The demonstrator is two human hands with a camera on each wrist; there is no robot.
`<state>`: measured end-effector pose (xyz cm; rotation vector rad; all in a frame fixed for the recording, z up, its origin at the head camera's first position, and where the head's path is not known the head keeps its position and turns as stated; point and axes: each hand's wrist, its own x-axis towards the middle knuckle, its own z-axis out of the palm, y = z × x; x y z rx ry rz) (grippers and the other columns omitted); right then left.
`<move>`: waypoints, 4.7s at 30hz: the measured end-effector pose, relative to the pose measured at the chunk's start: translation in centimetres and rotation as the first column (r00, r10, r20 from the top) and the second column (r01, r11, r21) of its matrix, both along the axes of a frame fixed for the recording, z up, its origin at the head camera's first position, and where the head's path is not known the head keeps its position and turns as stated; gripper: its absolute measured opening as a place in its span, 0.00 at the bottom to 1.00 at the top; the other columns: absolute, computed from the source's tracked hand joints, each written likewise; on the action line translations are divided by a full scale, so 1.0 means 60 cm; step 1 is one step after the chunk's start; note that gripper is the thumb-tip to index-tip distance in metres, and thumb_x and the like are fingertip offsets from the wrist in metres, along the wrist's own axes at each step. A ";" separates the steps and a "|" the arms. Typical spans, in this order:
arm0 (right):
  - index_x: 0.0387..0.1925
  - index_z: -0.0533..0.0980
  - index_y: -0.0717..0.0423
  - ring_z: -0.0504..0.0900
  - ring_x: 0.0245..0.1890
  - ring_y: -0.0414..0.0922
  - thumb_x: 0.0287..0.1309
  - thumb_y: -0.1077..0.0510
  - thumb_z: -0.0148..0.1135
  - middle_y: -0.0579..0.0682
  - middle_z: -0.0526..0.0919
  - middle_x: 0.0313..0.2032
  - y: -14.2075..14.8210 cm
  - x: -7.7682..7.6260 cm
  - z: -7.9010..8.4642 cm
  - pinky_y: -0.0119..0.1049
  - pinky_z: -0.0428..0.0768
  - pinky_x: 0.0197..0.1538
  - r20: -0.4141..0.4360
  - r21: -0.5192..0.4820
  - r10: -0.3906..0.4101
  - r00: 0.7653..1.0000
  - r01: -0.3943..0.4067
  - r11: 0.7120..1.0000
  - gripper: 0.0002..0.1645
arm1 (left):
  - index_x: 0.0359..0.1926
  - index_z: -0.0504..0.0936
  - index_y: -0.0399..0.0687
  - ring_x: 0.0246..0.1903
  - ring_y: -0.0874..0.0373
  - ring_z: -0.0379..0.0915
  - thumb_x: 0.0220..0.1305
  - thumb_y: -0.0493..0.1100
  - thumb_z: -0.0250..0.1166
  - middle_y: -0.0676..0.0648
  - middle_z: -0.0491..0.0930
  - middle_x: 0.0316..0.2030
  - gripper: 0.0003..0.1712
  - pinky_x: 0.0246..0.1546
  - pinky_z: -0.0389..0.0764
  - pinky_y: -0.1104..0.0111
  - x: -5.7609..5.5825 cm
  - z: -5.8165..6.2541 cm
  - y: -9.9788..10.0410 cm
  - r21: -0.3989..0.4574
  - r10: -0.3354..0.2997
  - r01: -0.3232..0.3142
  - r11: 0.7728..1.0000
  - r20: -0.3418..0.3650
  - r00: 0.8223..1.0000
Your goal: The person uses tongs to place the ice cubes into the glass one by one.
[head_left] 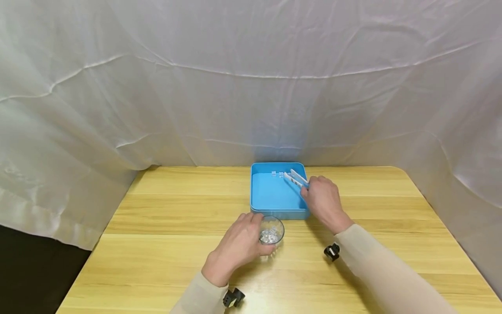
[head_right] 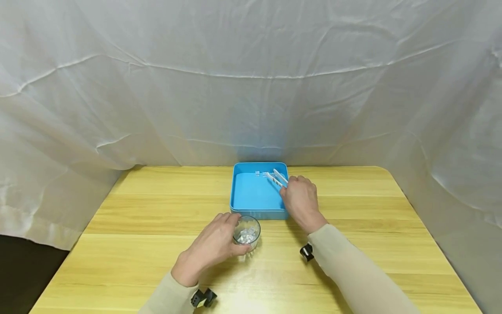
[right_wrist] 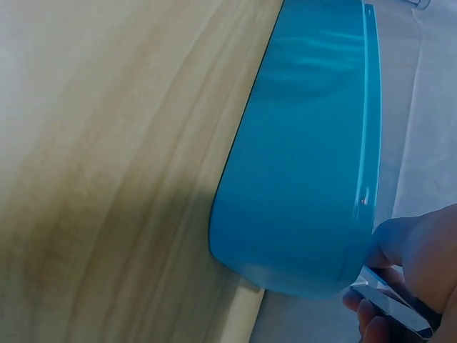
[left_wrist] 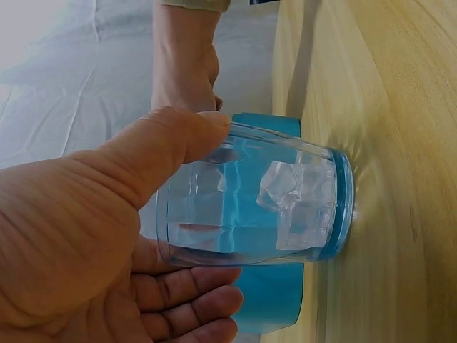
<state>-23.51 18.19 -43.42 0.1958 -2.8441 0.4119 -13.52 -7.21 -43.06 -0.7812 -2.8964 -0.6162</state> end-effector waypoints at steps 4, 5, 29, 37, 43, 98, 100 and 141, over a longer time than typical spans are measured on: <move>0.25 0.74 0.63 0.72 0.26 0.53 0.68 0.57 0.61 0.55 0.72 0.22 -0.003 -0.005 -0.001 0.46 0.72 0.31 -0.030 0.037 0.001 1.000 0.000 0.999 0.17 | 0.59 0.79 0.35 0.45 0.52 0.78 0.52 0.58 0.83 0.45 0.83 0.45 0.42 0.51 0.83 0.61 -0.001 0.000 0.000 0.004 0.000 0.000 1.000 0.010 1.000; 0.25 0.74 0.64 0.72 0.26 0.53 0.67 0.57 0.61 0.55 0.72 0.22 -0.003 -0.007 -0.002 0.47 0.73 0.31 -0.041 0.051 0.004 0.999 -0.002 0.999 0.17 | 0.58 0.79 0.35 0.45 0.53 0.78 0.52 0.58 0.83 0.46 0.83 0.45 0.42 0.50 0.83 0.62 -0.001 -0.001 0.000 0.005 0.000 0.000 1.000 0.012 1.000; 0.27 0.76 0.65 0.74 0.25 0.53 0.66 0.56 0.63 0.55 0.75 0.24 -0.014 -0.009 0.007 0.50 0.79 0.31 0.032 0.127 -0.002 0.999 -0.002 0.992 0.16 | 0.59 0.79 0.34 0.46 0.52 0.78 0.53 0.58 0.82 0.46 0.83 0.45 0.42 0.51 0.83 0.61 0.002 -0.001 -0.001 0.014 0.007 -0.008 1.000 0.033 0.999; 0.26 0.76 0.65 0.74 0.25 0.53 0.66 0.56 0.62 0.55 0.75 0.23 -0.018 -0.015 0.009 0.51 0.79 0.31 0.014 0.129 0.017 1.000 -0.019 0.991 0.16 | 0.58 0.79 0.34 0.43 0.53 0.77 0.53 0.59 0.82 0.46 0.82 0.43 0.42 0.49 0.83 0.62 0.001 -0.004 -0.003 0.016 0.002 -0.002 1.000 0.011 1.000; 0.25 0.75 0.63 0.73 0.24 0.52 0.65 0.57 0.62 0.54 0.75 0.23 -0.020 -0.020 0.007 0.49 0.78 0.30 0.031 0.131 0.022 0.999 -0.026 0.991 0.16 | 0.58 0.79 0.35 0.44 0.53 0.78 0.54 0.59 0.81 0.47 0.82 0.43 0.42 0.49 0.84 0.62 0.001 -0.006 -0.004 0.010 -0.003 0.003 1.000 0.006 1.000; 0.34 0.82 0.63 0.71 0.27 0.47 0.66 0.58 0.62 0.51 0.78 0.27 0.003 0.084 0.041 0.39 0.71 0.31 -0.024 -0.115 0.127 0.992 -0.129 0.985 0.10 | 0.59 0.78 0.34 0.43 0.53 0.76 0.53 0.58 0.82 0.45 0.83 0.45 0.42 0.47 0.83 0.63 -0.003 0.000 -0.015 0.037 -0.007 0.006 0.999 0.026 1.000; 0.35 0.83 0.62 0.71 0.27 0.46 0.67 0.58 0.63 0.50 0.79 0.28 0.003 0.098 0.046 0.39 0.72 0.31 -0.038 -0.123 0.142 0.989 -0.146 0.982 0.10 | 0.59 0.78 0.34 0.44 0.52 0.77 0.52 0.58 0.83 0.44 0.83 0.46 0.43 0.47 0.83 0.62 -0.002 0.000 -0.016 0.038 -0.006 0.005 0.999 0.026 1.000; 0.35 0.83 0.48 0.73 0.31 0.35 0.49 0.63 0.76 0.35 0.80 0.31 0.017 0.219 -0.009 0.31 0.76 0.34 -0.341 -0.155 0.412 0.845 -0.483 0.862 0.11 | 0.57 0.80 0.36 0.42 0.54 0.75 0.51 0.57 0.83 0.45 0.83 0.43 0.40 0.42 0.80 0.67 -0.002 0.000 -0.019 0.052 -0.010 0.008 0.999 0.030 1.000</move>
